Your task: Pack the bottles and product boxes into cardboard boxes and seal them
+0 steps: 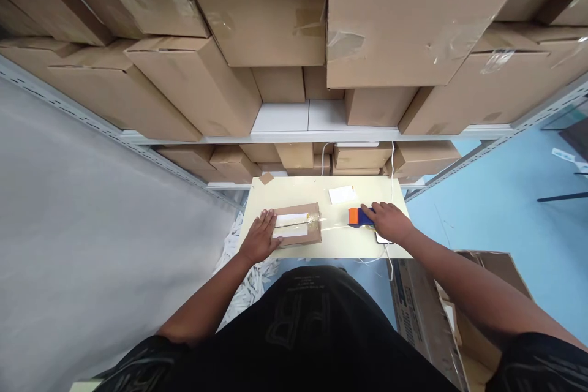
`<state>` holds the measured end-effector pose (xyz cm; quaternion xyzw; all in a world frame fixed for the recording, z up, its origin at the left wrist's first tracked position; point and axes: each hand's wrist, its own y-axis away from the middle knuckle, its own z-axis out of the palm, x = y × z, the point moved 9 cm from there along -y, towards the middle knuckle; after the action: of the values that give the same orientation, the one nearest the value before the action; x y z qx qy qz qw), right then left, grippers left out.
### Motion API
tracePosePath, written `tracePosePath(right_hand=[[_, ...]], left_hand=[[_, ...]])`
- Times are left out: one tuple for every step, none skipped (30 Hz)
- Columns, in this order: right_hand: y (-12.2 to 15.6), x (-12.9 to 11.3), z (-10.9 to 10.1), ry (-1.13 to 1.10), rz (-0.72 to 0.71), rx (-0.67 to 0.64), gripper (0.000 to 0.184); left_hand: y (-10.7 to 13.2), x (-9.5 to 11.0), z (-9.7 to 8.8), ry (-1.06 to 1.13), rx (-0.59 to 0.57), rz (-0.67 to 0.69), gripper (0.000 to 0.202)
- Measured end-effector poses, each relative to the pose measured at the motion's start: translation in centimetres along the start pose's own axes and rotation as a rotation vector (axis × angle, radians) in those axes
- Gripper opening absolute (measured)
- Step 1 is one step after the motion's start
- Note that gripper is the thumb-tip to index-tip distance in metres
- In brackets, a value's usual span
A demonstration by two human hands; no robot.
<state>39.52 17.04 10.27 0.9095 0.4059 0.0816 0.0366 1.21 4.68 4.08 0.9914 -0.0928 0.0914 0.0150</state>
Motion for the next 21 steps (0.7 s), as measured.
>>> tracePosePath(right_hand=[[-0.5, -0.3, 0.4, 0.006, -0.009, -0.012, 0.058], [-1.2, -0.7, 0.8, 0.011, -0.016, -0.028, 0.057], [-2.0, -1.3, 1.2, 0.013, -0.022, -0.045, 0.057], [-2.9, -1.9, 1.6, 0.01, -0.026, -0.064, 0.057], [-3.9, -2.7, 2.0, 0.0, -0.03, -0.085, 0.057], [-4.8, -3.6, 2.4, -0.011, -0.031, -0.109, 0.056], [-5.7, -4.6, 2.9, -0.018, -0.032, -0.135, 0.055], [-6.5, -5.6, 3.2, -0.021, -0.033, -0.164, 0.054], [-7.2, -6.7, 3.5, -0.02, -0.031, -0.192, 0.053], [-7.9, -7.7, 3.8, -0.017, -0.022, -0.223, 0.052], [-8.6, -8.7, 4.0, -0.01, -0.007, -0.254, 0.052], [-9.2, -9.5, 4.1, -0.005, 0.012, -0.28, 0.05], [-9.8, -10.3, 4.1, -0.002, 0.032, -0.302, 0.048], [-10.4, -10.9, 4.1, -0.001, 0.052, -0.32, 0.046], [-11.0, -11.4, 4.1, 0.001, 0.071, -0.335, 0.044], [-11.5, -11.7, 4.2, 0.005, 0.086, -0.346, 0.042], [-12.0, -12.0, 4.3, 0.007, 0.1, -0.358, 0.041], [-12.4, -12.1, 4.5, 0.008, 0.117, -0.375, 0.04], [-12.7, -12.0, 4.8, 0.009, 0.136, -0.396, 0.04], [-12.9, -11.9, 5.2, 0.008, 0.156, -0.418, 0.039], [-13.1, -11.8, 5.5, 0.006, 0.176, -0.44, 0.039]], left_hand=[[0.0, 0.0, 0.0, 0.002, -0.003, -0.001, 0.082], [0.0, 0.0, 0.0, 0.004, -0.006, -0.002, 0.082], [-0.1, 0.0, 0.1, 0.005, -0.007, -0.002, 0.082], [-0.1, 0.0, 0.1, 0.006, -0.007, -0.001, 0.082], [-0.1, 0.0, 0.1, 0.007, -0.006, 0.0, 0.082], [-0.1, 0.1, 0.1, 0.008, -0.005, 0.002, 0.082], [-0.1, 0.1, 0.1, 0.009, -0.005, 0.003, 0.082], [-0.1, 0.1, 0.1, 0.01, -0.004, 0.003, 0.083], [-0.1, 0.2, 0.2, 0.012, -0.004, 0.003, 0.083], [-0.1, 0.2, 0.2, 0.014, -0.003, 0.002, 0.083], [-0.1, 0.2, 0.2, 0.017, -0.002, 0.002, 0.083], [-0.1, 0.2, 0.2, 0.021, -0.001, 0.002, 0.084], [-0.1, 0.2, 0.2, 0.027, 0.002, 0.003, 0.084], [-0.1, 0.2, 0.2, 0.033, 0.006, 0.004, 0.084], [-0.1, 0.2, 0.2, 0.04, 0.011, 0.006, 0.085], [0.0, 0.2, 0.2, 0.047, 0.018, 0.007, 0.085], [0.0, 0.1, 0.1, 0.054, 0.025, 0.008, 0.085], [0.0, 0.1, 0.1, 0.06, 0.032, 0.011, 0.085], [0.0, 0.1, 0.1, 0.065, 0.038, 0.014, 0.085], [0.0, 0.1, 0.1, 0.069, 0.045, 0.017, 0.084], [-0.1, 0.1, 0.1, 0.073, 0.052, 0.022, 0.084]])
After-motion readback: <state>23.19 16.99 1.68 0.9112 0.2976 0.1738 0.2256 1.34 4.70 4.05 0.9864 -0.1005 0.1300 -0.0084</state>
